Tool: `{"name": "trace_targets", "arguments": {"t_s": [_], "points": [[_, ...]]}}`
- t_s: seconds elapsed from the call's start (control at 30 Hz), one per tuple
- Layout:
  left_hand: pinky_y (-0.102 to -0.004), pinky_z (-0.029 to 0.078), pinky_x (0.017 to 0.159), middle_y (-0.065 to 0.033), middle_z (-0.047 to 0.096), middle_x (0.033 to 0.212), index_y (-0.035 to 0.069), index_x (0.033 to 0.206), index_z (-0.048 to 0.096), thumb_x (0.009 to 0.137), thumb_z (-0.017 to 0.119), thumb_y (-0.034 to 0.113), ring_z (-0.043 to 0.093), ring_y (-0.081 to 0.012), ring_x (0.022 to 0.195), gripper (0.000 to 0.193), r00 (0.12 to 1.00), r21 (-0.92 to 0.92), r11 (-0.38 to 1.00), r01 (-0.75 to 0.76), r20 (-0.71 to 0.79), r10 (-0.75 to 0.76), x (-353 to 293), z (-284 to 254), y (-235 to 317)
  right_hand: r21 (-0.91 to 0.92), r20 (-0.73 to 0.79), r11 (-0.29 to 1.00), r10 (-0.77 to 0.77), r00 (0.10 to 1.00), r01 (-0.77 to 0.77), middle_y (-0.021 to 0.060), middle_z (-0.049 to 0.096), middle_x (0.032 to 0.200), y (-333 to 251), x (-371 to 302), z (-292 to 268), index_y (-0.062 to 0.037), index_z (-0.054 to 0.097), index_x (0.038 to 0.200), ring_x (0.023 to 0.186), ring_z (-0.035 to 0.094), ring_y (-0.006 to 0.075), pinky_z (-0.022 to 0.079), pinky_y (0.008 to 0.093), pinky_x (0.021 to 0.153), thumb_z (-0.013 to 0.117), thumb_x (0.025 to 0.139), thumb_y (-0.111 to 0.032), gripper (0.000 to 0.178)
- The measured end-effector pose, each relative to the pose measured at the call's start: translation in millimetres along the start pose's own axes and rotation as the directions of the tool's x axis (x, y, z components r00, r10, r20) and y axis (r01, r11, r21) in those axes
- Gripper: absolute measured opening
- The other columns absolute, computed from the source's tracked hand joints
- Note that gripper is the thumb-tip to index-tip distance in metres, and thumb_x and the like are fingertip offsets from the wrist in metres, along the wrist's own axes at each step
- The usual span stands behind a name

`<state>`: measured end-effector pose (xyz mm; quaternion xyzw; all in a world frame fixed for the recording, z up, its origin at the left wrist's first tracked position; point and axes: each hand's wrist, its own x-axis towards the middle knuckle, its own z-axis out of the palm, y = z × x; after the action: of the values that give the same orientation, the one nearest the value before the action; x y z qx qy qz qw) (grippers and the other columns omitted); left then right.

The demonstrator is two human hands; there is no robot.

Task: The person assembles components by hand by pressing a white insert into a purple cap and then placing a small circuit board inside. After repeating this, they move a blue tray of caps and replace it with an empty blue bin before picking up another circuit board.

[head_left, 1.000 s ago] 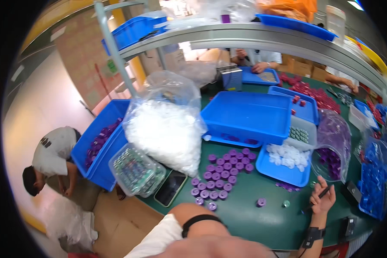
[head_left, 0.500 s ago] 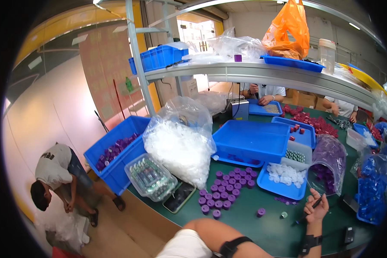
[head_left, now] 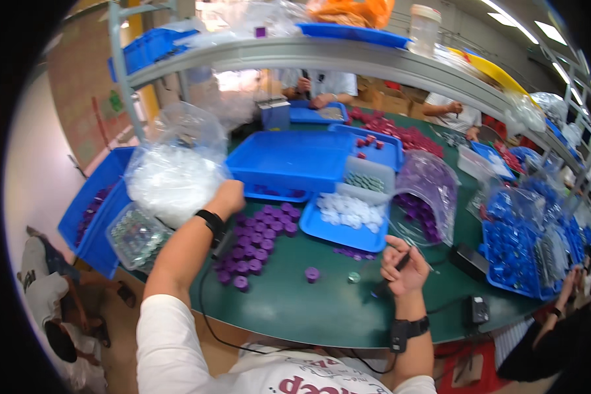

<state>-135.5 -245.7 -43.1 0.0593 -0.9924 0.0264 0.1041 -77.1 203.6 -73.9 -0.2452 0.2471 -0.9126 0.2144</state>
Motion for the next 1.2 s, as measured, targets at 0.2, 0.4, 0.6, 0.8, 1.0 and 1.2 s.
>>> {"name": "trace_targets", "arguments": {"t_s": [0.2,0.4,0.6,0.8,1.0,1.2], "points": [[-0.042,0.051,0.075,-0.0223,0.064,0.084,0.0,0.077,0.068,0.07,0.056,0.002,0.063,-0.0353,0.084,0.014,1.0,0.101,0.995,-0.003,0.006,0.003,23,33,-9,-0.029,-0.032,1.0,-0.008,0.999,0.007,0.0136,0.06,0.087,-3,-2,0,0.0066,0.042,0.125,0.046,0.037,0.0079,0.031,0.0211,0.043,0.045,0.089,-0.03,0.051],[-0.0427,0.051,0.072,-0.0232,0.063,0.079,-0.002,0.075,0.066,0.071,0.053,-0.001,0.063,-0.0363,0.079,0.013,0.998,0.106,0.994,-0.038,-0.046,0.043,4,8,2,-0.696,-0.328,0.669,0.026,0.944,-0.261,0.0048,0.059,0.075,-2,2,33,0.0026,0.059,0.103,0.051,0.043,0.0046,0.032,0.0183,0.045,0.065,0.079,-0.011,0.028],[-0.0307,0.046,0.055,-0.0156,0.062,0.069,-0.001,0.08,0.063,0.077,0.056,0.003,0.06,-0.0277,0.059,0.009,0.975,-0.703,0.683,-0.199,-0.214,0.064,-59,-39,86,-0.93,-0.367,-0.035,0.099,0.925,-0.366,0.0065,0.061,0.071,14,6,52,0.0006,0.062,0.095,0.063,0.056,0.0132,0.044,0.0264,0.058,0.069,0.071,-0.012,0.027],[-0.0409,0.048,0.067,-0.0201,0.055,0.08,-0.002,0.081,0.064,0.069,0.054,-0.003,0.058,-0.0351,0.074,0.016,0.863,-0.572,0.647,-0.504,-0.363,0.351,-108,-10,148,-0.907,-0.255,-0.378,0.141,0.957,-0.186,0.0184,0.061,0.083,38,4,50,0.0011,0.061,0.087,0.08,0.06,0.0351,0.047,0.0419,0.069,0.065,0.072,-0.011,0.02],[-0.0431,0.047,0.072,-0.022,0.052,0.084,-0.006,0.088,0.059,0.066,0.051,-0.005,0.055,-0.0378,0.078,0.024,0.884,-0.46,0.768,-0.446,-0.092,0.458,-117,7,146,-0.924,-0.204,-0.348,0.105,0.973,-0.156,0.0191,0.059,0.08,44,-3,34,0.0006,0.061,0.083,0.077,0.057,0.0375,0.046,0.0439,0.068,0.063,0.072,-0.008,0.014],[-0.0365,0.048,0.071,-0.0202,0.054,0.105,-0.007,0.11,0.055,0.068,0.056,0.0,0.058,-0.0314,0.08,0.042,0.866,-0.549,0.672,-0.497,-0.259,0.428,-141,-39,152,-0.951,-0.228,-0.239,0.111,0.967,-0.196,0.0153,0.059,0.069,34,4,22,0.0022,0.061,0.077,0.064,0.058,0.0318,0.046,0.0392,0.06,0.065,0.072,-0.006,0.011]]}}
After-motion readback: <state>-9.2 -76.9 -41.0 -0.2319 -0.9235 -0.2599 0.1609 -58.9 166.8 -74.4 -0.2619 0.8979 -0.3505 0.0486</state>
